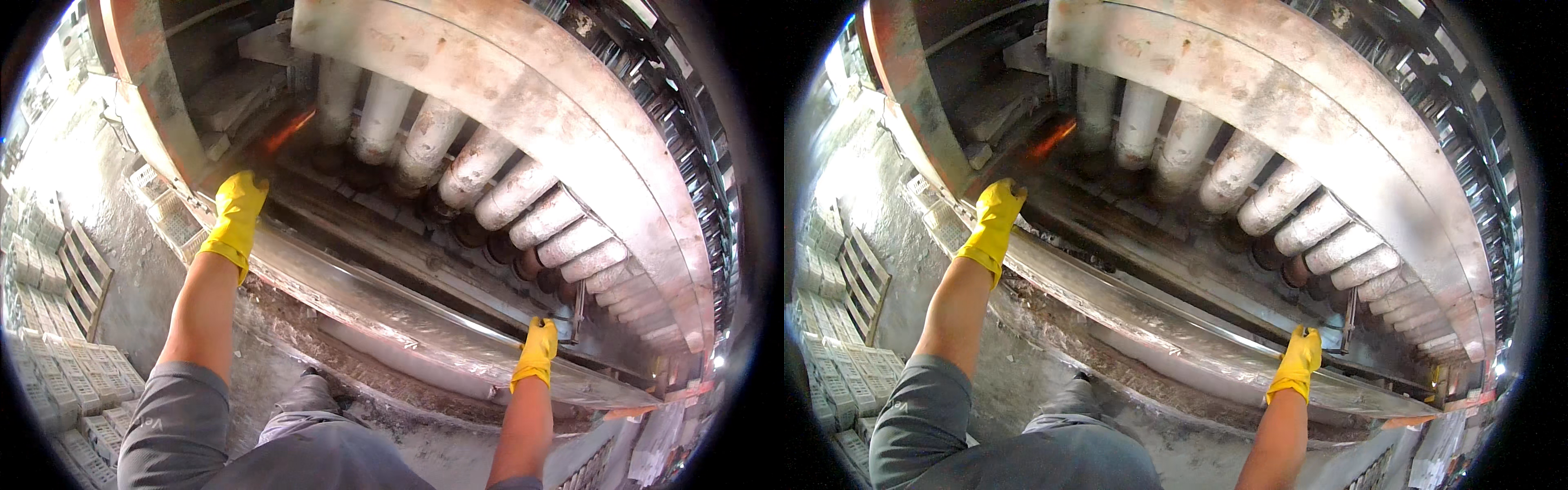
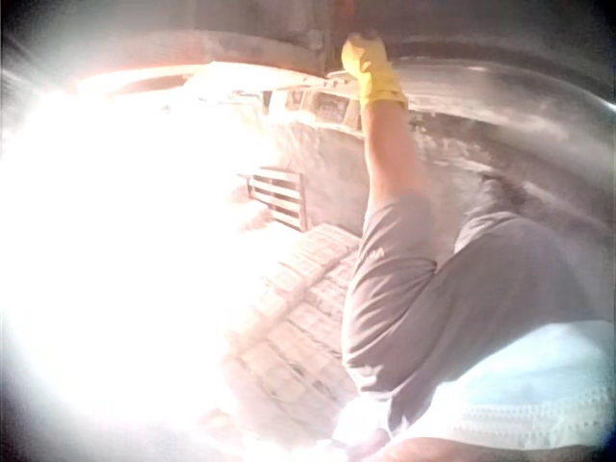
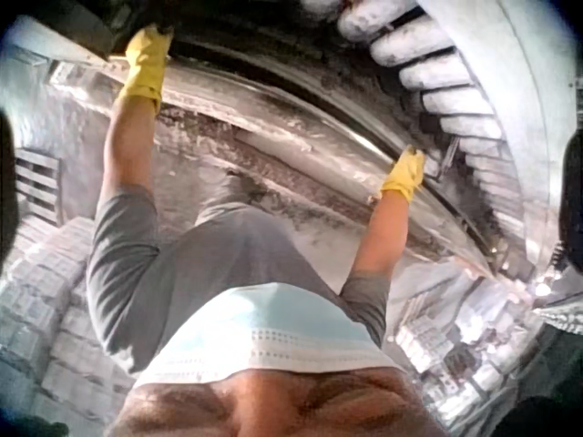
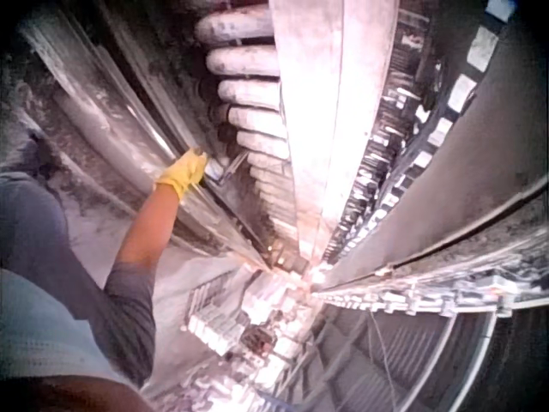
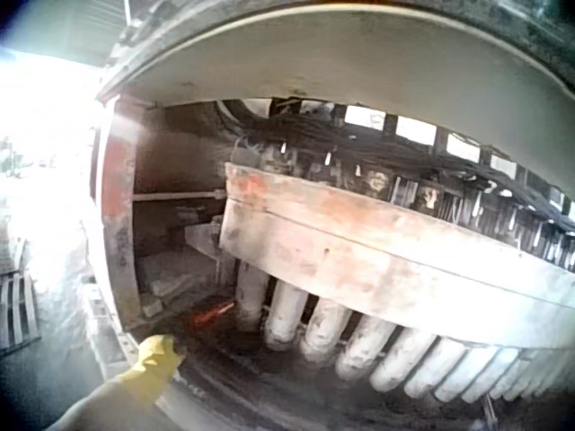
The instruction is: The person arranges small white square tiles on a moving conveyor belt using both hands. They repeatedly adjust the tiles' positions to ensure they are evenly spaced and aligned as the belt moves. The person also uses a metal tool to assist in positioning the tiles.
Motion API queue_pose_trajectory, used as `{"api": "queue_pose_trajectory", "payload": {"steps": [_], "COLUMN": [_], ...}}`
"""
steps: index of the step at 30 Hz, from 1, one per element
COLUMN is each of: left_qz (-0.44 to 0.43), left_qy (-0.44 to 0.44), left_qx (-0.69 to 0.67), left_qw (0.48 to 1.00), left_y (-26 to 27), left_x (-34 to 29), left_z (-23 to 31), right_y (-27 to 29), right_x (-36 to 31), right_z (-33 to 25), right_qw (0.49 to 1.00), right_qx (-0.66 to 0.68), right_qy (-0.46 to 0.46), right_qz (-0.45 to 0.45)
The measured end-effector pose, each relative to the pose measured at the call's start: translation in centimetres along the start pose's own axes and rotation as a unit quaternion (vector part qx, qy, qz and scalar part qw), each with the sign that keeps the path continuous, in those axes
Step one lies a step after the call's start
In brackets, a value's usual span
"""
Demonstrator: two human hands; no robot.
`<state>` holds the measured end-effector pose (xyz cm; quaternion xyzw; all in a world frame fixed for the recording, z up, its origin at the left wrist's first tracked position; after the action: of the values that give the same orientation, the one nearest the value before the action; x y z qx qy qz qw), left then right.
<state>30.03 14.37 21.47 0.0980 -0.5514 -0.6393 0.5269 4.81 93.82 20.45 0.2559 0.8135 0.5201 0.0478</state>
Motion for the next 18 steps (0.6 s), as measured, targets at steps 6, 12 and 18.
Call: {"api": "queue_pose_trajectory", "payload": {"steps": [6,12,18], "left_qz": [0.021,-0.008,-0.025], "left_qy": [-0.012,-0.012,-0.009], "left_qx": [0.012,0.027,0.031], "left_qw": [1.000,1.000,0.999], "left_y": [0.3,1.4,1.8], "left_x": [-0.9,-2.2,-3.0], "left_z": [-1.6,-2.0,-1.5], "right_y": [-0.3,1.3,1.0], "right_x": [-0.9,-3.5,-3.1], "right_z": [1.8,1.0,2.8], "right_qw": [1.000,0.999,0.999], "right_qx": [0.019,0.034,0.040], "right_qy": [0.005,0.008,0.016], "right_qz": [-0.007,-0.008,0.010]}}
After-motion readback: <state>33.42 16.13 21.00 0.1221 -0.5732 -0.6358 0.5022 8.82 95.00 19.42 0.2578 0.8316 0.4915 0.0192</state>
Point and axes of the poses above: each hand's wrist, its own x-axis towards the middle knuckle, its own y-axis out of the back of the hand, z = x × y, the point moved 9 cm from there along x, towards the middle knuckle, and after that the axes turned 12 degrees about z, right-handed, at the moved point
